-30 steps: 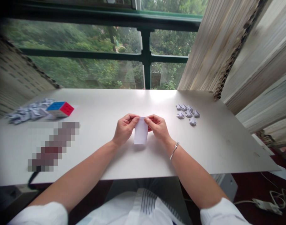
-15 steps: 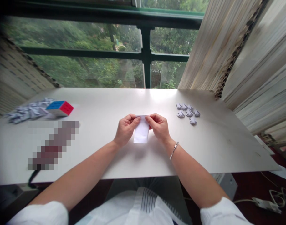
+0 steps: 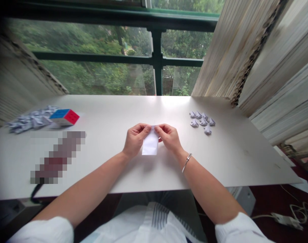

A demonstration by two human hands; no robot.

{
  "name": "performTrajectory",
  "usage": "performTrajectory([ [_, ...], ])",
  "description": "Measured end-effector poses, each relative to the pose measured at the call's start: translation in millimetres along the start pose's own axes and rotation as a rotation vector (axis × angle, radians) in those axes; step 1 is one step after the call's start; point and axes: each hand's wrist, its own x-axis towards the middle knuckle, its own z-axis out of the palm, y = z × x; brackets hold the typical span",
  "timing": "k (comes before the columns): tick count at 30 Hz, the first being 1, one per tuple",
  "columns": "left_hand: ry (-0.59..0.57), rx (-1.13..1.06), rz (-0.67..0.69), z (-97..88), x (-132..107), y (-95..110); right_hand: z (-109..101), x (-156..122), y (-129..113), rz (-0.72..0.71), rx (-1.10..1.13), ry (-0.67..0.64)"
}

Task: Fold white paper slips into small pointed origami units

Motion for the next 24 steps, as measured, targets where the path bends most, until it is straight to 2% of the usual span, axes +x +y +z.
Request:
performTrajectory([
  [4, 0.051, 0.042, 0.046, -2.8, 2.7, 0.1, 0.4, -0.5, -1.1, 0.063, 0.009, -0.063],
  [9, 0.063, 0.004, 0.06, -2.9, 5.2, -2.3, -0.3, -0.2, -1.1, 0.072, -0.016, -0.056],
  [13, 0.041, -0.076, -0.025, -3.3, 7.0, -1.5, -1.1, 0.1, 0.1, 0.063, -0.025, -0.055],
  [19, -0.085, -0.076, -0.208, -6.8, 7.2, 2.2, 0.1, -1.4, 0.9, 0.065, -0.087, -0.107],
  [24, -0.039, -0.1, -0.211, -3.1, 5.0, 2.5, 1.7, -1.3, 1.8, 0.082, -0.119, -0.118],
])
